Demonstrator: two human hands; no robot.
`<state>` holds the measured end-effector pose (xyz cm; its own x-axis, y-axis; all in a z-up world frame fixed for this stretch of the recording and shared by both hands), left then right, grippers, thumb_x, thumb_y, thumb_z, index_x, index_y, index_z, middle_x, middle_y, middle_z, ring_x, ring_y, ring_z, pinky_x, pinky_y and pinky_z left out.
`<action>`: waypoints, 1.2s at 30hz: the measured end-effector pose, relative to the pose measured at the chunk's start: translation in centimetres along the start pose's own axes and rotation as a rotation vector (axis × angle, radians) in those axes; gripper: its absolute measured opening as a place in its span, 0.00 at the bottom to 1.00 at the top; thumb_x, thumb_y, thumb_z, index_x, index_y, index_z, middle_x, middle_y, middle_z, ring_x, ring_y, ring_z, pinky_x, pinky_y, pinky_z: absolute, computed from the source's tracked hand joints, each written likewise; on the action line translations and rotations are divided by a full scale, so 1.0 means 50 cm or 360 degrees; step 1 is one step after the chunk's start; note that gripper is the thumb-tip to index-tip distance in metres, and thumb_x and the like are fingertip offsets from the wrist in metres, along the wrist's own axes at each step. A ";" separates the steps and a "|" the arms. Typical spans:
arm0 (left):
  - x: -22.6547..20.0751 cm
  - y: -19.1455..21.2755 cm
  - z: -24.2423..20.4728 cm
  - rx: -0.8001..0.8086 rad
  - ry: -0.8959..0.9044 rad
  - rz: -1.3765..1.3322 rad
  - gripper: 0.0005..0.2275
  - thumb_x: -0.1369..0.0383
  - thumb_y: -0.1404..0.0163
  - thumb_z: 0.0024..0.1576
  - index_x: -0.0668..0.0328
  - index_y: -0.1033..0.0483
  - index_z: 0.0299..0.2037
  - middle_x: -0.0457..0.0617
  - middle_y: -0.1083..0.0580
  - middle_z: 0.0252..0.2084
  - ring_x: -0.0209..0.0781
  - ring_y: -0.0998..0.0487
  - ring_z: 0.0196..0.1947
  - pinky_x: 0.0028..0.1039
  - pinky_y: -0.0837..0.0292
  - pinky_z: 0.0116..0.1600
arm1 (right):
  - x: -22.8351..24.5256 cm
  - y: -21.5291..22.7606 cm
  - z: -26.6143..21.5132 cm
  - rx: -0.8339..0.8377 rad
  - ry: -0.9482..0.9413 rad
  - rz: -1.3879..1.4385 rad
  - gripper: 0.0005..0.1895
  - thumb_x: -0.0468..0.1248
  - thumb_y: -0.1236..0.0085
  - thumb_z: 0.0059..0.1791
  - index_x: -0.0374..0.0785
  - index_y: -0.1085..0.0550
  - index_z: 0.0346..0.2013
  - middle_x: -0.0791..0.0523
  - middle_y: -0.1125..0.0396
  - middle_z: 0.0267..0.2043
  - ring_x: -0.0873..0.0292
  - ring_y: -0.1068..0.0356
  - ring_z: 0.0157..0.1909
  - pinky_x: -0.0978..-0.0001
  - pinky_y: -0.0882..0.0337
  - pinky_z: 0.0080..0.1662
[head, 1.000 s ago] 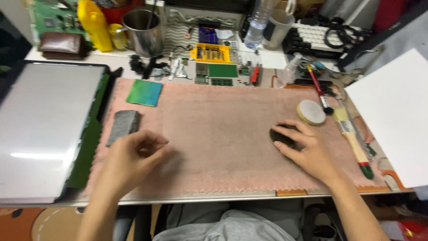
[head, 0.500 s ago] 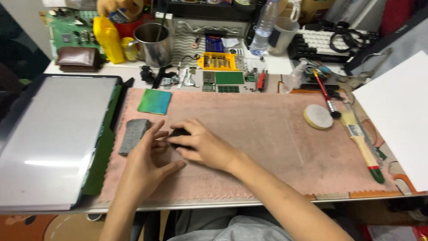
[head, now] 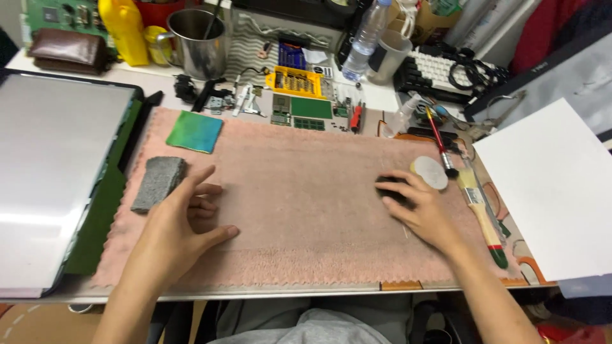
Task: The person cleans a rectangular transparent sheet placed on a pink towel using a dark sponge, a grey cloth, a green cloth, and a round yellow sponge. The person wipes the sheet with each tool sequentially, then lifts the sheet to inspect it.
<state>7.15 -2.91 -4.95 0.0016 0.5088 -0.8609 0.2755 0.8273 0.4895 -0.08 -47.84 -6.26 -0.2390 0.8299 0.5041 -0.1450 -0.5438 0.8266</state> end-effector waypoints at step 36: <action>0.011 -0.013 0.016 -0.0326 -0.0404 -0.0121 0.47 0.67 0.28 0.53 0.56 0.41 0.84 0.55 0.32 0.82 0.49 0.27 0.78 0.43 0.33 0.79 | -0.006 -0.008 0.080 -0.0061 -0.0171 0.0044 0.18 0.42 0.33 0.55 0.46 0.14 0.60 0.58 0.24 0.70 0.55 0.26 0.74 0.56 0.31 0.74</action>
<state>7.75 -3.35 -5.86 0.2350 0.3898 -0.8904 0.0854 0.9043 0.4184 3.91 -47.35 -5.73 -0.1397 0.8220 0.5521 -0.1767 -0.5693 0.8029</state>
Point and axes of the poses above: each hand's wrist, its own z-axis towards the middle knuckle, its own y-axis out of the back of the hand, x = y × z, the point moved 6 cm from there along z, towards the middle knuckle
